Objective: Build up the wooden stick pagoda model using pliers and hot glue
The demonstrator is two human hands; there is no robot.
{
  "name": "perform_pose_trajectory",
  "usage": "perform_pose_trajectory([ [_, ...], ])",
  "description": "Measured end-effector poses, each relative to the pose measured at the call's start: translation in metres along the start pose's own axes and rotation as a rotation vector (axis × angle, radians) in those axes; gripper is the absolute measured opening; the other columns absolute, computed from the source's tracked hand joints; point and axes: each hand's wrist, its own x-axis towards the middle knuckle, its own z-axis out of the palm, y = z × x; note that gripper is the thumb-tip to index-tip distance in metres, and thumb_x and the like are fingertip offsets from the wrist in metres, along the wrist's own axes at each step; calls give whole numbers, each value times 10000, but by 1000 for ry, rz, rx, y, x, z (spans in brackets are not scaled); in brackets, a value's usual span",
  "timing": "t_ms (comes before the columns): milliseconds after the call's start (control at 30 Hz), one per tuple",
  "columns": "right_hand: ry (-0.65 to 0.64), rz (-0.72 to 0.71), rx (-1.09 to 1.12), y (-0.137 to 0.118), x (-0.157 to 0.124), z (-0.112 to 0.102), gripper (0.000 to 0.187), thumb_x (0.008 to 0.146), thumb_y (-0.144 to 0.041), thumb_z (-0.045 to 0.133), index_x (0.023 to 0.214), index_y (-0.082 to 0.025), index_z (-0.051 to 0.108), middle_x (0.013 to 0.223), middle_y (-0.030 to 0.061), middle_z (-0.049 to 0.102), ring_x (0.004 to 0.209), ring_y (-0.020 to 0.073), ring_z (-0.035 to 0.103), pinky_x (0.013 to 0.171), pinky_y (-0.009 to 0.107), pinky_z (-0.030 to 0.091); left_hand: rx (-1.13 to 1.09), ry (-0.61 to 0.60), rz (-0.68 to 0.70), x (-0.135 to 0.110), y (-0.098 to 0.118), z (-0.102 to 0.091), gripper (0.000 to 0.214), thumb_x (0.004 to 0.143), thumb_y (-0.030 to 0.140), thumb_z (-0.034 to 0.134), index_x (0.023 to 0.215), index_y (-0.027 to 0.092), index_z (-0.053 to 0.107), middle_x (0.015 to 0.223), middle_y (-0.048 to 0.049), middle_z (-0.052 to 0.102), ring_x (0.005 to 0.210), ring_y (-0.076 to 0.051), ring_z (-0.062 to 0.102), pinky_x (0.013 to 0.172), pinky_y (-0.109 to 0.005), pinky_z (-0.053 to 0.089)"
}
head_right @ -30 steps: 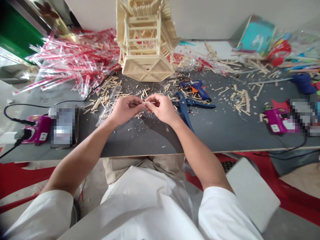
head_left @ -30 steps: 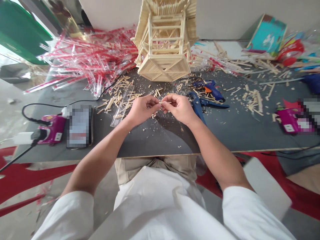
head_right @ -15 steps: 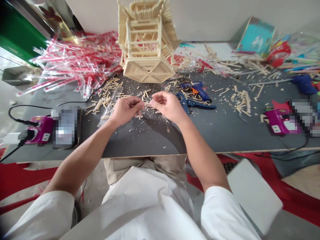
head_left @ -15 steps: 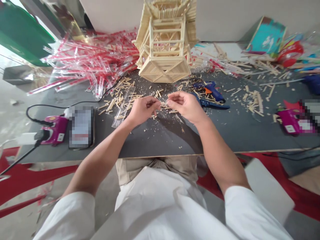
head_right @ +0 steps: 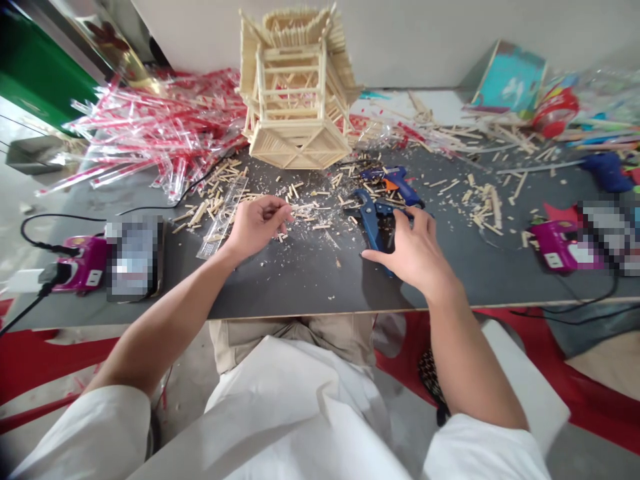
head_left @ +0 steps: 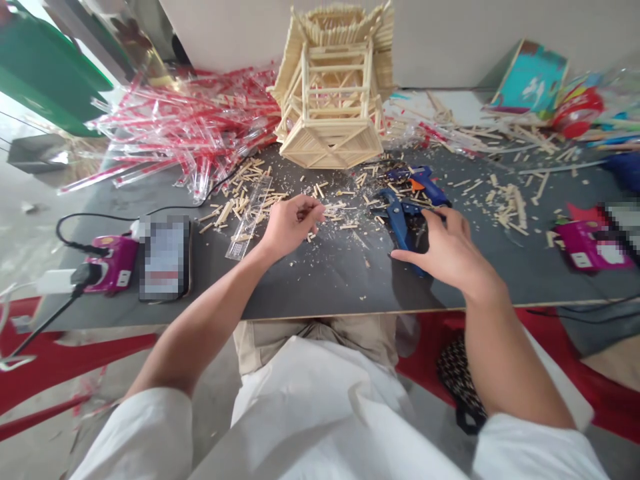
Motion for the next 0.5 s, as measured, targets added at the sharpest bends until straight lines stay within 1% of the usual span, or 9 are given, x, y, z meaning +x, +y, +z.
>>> perform_pose_trajectory([
  [133,-69,-91,-20,11,10,2,1183,823,-847,607,1633,-48,282,1663,294,292,1589,496,192,1260,637,313,13,-7,-12,-1,0,1,238,969,414,633,951,185,697,834,-62,787,578,-106,680,517,-229,539],
  [167,-88,-107,-35,14,13,3,1205,824,-856,592,1643,-40,250,1673,294,284,1594,495,176,1262,638,308,11,-5,-15,-1,0,1,235,968,412,633,952,186,695,834,-64,787,574,-105,675,514,-230,538],
  [200,-97,-123,-53,16,16,3,1192,839,-844,578,1645,-34,239,1668,298,296,1588,495,197,1258,634,313,7,-4,-17,-1,0,1,231,967,409,634,952,186,693,833,-64,786,569,-104,670,514,-231,538],
  [233,-91,-138,-71,17,18,3,1130,876,-803,558,1637,-26,253,1646,305,331,1567,491,250,1248,629,325,5,-5,-16,-1,0,2,228,967,407,633,951,188,691,832,-63,786,565,-103,667,514,-233,538],
  [300,-55,-165,-114,16,19,4,905,971,-645,489,1592,-6,331,1555,324,433,1489,485,381,1204,634,363,2,-4,-7,-1,1,2,226,970,408,630,947,191,688,831,-60,785,563,-103,665,519,-238,540],
  [367,-11,-169,-160,9,17,5,724,1015,-470,423,1538,31,391,1446,349,504,1397,496,468,1132,662,403,-3,5,8,-2,3,2,227,975,411,627,945,193,685,832,-57,785,567,-104,666,526,-243,541],
  [433,30,-147,-197,-1,13,6,655,1022,-380,381,1488,79,429,1362,385,533,1325,520,510,1063,680,430,-10,17,22,-2,5,1,227,983,409,621,942,194,680,828,-55,784,568,-102,663,536,-246,543],
  [500,59,-105,-200,-11,9,4,615,1030,-356,342,1413,101,492,1281,402,565,1239,517,569,1014,661,460,-6,29,28,-3,7,1,227,992,403,615,934,193,677,809,-51,778,569,-100,658,549,-247,545],
])
